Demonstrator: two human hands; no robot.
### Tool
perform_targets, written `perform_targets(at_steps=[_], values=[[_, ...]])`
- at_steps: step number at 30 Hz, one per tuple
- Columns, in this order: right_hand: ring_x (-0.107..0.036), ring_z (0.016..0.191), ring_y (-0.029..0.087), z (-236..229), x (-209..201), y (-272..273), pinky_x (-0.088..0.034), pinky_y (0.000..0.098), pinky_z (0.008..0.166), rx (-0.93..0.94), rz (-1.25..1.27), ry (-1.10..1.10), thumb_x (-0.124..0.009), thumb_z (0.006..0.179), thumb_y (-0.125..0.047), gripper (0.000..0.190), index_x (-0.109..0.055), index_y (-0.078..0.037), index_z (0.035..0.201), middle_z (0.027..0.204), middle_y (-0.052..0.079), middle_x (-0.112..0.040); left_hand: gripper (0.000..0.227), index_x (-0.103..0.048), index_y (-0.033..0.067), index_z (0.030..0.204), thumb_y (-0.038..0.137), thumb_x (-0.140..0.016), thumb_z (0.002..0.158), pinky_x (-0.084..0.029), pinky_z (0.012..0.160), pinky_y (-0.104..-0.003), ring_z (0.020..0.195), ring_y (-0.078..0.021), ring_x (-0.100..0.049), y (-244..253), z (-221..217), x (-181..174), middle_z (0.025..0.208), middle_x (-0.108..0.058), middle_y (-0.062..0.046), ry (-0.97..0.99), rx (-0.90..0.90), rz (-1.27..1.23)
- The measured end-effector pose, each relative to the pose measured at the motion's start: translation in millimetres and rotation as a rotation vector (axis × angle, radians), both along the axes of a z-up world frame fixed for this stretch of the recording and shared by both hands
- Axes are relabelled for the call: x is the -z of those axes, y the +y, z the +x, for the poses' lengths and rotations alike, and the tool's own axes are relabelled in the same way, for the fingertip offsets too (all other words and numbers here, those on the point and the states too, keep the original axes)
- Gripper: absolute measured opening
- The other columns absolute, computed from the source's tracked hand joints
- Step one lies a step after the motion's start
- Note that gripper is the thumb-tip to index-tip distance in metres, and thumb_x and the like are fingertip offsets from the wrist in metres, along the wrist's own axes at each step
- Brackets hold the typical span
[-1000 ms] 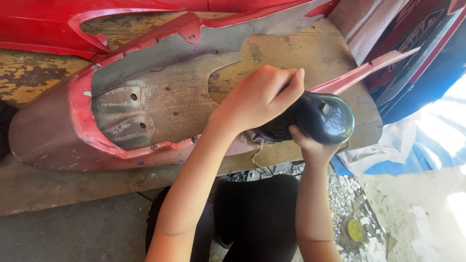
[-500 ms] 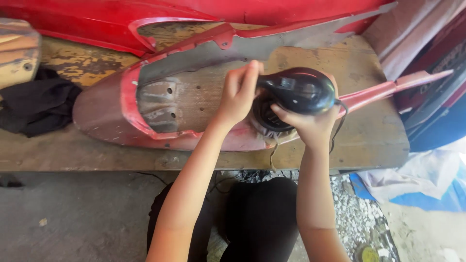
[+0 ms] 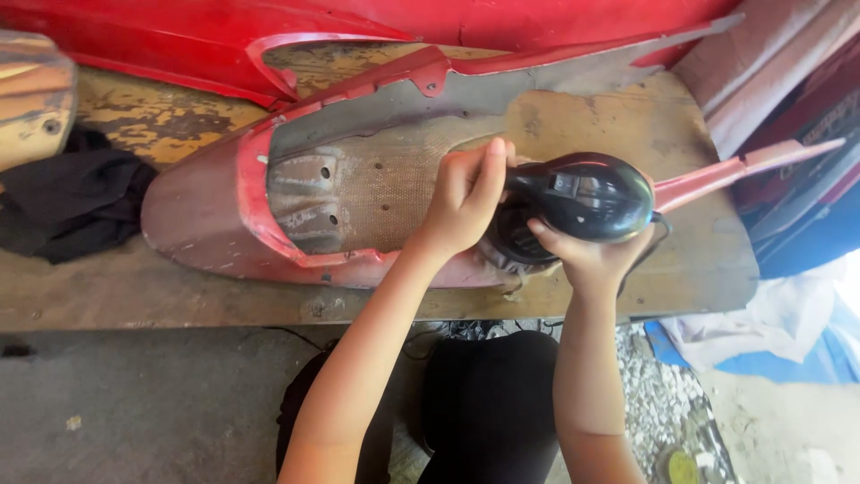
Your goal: The person uses a handheld electric polisher with a buffing pad to smooth the surface of a red car part resting on a wooden workbench. They move the tool across the edges and flat areas of the part.
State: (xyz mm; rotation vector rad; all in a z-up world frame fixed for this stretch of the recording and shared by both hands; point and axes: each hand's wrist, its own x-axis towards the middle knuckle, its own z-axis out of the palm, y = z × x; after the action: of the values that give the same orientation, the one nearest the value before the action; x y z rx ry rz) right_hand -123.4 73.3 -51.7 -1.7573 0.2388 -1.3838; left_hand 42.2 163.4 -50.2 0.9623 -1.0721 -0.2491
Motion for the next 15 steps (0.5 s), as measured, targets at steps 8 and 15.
perform_targets(at_steps=[8,15], values=[[-0.069,0.104,0.016,32,1,14,-0.06,0.0321,0.098,0.116,-0.002,0.041,-0.102,0.066,-0.015,0.079,-0.057,0.003,0.128,0.115,0.008,-0.069,0.046,-0.064,-0.0021,0.088,0.029,-0.043,0.113,-0.041,0.058,-0.031,0.06,-0.0085,-0.052,9,30,-6,0.062,-0.052,-0.001,0.012,-0.122,-0.001],[-0.07,0.108,0.018,-5,13,30,-0.061,0.0336,0.104,0.156,-0.037,0.173,-0.101,0.071,-0.018,0.079,-0.056,0.005,0.132,0.121,0.008,-0.069,0.042,-0.057,-0.0004,0.087,0.028,-0.044,0.116,-0.042,0.064,-0.033,0.066,-0.0105,-0.048,24,18,-7,0.069,-0.048,-0.005,-0.04,0.105,-0.041]])
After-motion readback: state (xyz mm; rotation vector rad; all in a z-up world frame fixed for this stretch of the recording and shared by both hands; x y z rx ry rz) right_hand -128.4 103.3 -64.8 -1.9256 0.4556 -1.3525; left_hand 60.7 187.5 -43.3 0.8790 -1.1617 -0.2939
